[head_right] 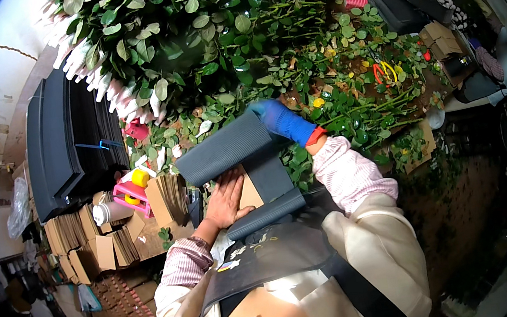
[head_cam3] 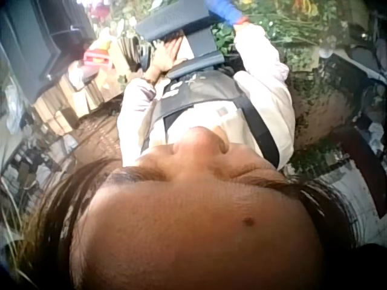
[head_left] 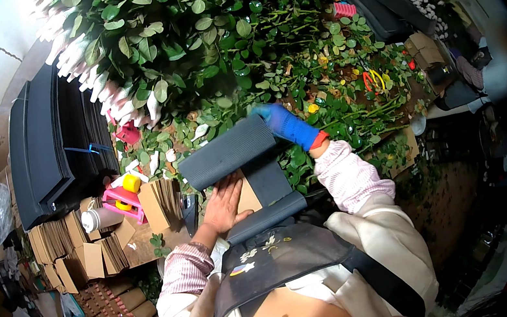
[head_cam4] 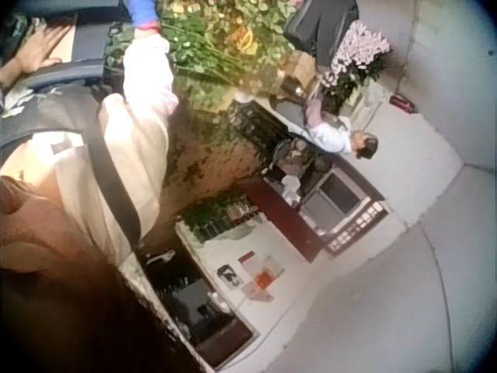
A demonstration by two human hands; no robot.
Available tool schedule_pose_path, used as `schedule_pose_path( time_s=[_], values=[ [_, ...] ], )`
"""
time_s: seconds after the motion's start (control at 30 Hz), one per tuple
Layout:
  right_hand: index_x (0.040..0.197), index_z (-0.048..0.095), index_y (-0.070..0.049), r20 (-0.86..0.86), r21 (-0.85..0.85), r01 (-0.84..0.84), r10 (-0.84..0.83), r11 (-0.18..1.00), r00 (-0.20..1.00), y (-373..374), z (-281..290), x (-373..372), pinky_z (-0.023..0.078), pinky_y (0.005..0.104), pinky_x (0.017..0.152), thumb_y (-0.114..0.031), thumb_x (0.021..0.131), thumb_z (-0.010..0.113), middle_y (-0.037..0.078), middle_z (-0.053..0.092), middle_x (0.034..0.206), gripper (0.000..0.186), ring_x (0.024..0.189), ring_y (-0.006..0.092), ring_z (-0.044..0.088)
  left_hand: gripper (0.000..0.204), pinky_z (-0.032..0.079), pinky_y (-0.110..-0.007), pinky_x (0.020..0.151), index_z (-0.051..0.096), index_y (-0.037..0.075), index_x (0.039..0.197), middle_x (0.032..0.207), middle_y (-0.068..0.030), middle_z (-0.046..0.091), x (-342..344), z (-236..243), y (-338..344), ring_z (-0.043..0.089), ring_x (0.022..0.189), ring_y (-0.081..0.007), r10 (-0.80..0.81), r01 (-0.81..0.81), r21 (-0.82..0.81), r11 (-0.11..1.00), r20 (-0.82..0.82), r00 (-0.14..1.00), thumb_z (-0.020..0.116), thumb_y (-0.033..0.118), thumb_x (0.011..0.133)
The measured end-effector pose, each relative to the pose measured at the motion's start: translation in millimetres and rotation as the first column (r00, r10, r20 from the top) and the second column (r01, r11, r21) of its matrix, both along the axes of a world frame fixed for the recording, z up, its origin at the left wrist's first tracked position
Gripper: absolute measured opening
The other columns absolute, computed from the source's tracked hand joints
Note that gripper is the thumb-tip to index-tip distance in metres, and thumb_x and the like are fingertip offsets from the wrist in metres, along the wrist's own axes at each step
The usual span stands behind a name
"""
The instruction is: The person arranges white flowers and green leaves into a black rectangular tray. They place the flowers and leaves into the tray, then cover them with a lid. The person repeats this process with multiple trays.
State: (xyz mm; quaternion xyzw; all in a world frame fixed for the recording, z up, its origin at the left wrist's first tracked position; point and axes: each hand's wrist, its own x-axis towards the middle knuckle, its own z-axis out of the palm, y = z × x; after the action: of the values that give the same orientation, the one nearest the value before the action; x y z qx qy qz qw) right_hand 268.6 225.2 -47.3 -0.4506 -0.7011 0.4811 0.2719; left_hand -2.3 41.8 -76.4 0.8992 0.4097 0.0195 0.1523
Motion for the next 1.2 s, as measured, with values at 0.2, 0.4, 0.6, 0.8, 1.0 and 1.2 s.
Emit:
schedule_pose_path(
  time_s=[0.2,0.4,0.6,0.8,1.0,1.2],
  values=[
    [0.118,0.067,-0.013,0.592,0.431,0.049,-0.323,0.901,0.739,38,-8,28,0.052,0.0485,0.089,-0.02,0.094,0.053,0.017,0.068,0.114,0.028,0.102,0.0384,0.065,0.094,0.012,-0.05,0.123,0.03,-0.007,0.149,0.156,-0.0263,0.03,-1,0,-1,0.022,0.148,-0.039,0.01,-0.01,-0.083,0.996,0.004,1.0,0.05,0.064,0.092],
    [0.111,0.067,-0.017,0.708,0.612,-0.228,-0.397,0.757,0.583,84,-96,60,0.052,0.0434,0.085,-0.016,0.088,0.057,0.013,0.068,0.108,0.025,0.099,0.0324,0.065,0.08,0.02,-0.051,0.119,0.028,-0.003,0.152,0.156,-0.022,0.033,0,-7,-3,0.029,0.145,-0.0357,0.007,-0.007,-0.014,1.0,-0.025,1.0,0.045,0.054,0.098],
    [0.101,0.064,-0.009,0.444,0.741,-0.101,-0.372,0.664,0.815,55,49,68,0.049,0.0459,0.08,-0.017,0.085,0.063,0.013,0.064,0.096,0.017,0.092,0.0356,0.061,0.059,0.029,-0.053,0.106,0.053,0.013,0.138,0.123,-0.0096,0.055,2,10,-21,0.047,0.121,-0.0283,0.148,-0.157,0.059,0.986,0.132,0.98,0.065,0.045,0.089],
    [0.1,0.069,-0.014,0.522,0.535,-0.344,0.017,0.772,0.852,-61,134,109,0.053,0.0456,0.079,-0.02,0.087,0.066,0.012,0.065,0.092,0.015,0.089,0.0344,0.064,0.093,0.025,-0.054,0.114,0.046,0.013,0.147,0.135,-0.0126,0.059,1,36,-24,0.055,0.121,-0.0316,0.368,-0.305,-0.24,0.922,0.29,0.883,0.078,0.06,0.074],
    [0.105,0.072,-0.02,0.853,0.053,-0.489,0.214,0.871,0.475,-129,10,143,0.053,0.0465,0.08,-0.033,0.088,0.064,0.011,0.071,0.095,0.023,0.089,0.0329,0.068,0.067,0.008,-0.062,0.119,0.061,0.017,0.132,0.139,-0.0086,0.057,-11,12,-39,0.046,0.136,-0.0303,0.396,-0.271,-0.333,0.903,0.398,0.828,0.08,0.05,0.077],
    [0.129,0.062,-0.017,0.833,0.075,-0.484,0.212,0.872,0.512,-27,139,90,0.053,0.0475,0.088,-0.044,0.088,0.063,0.017,0.07,0.112,0.049,0.098,0.0358,0.068,0.033,0.014,-0.066,0.116,0.072,0.019,0.113,0.141,-0.0075,0.055,-11,13,-34,0.041,0.138,-0.0311,0.277,-0.184,-0.28,0.942,0.342,0.898,0.074,0.038,0.085]
  ],
)
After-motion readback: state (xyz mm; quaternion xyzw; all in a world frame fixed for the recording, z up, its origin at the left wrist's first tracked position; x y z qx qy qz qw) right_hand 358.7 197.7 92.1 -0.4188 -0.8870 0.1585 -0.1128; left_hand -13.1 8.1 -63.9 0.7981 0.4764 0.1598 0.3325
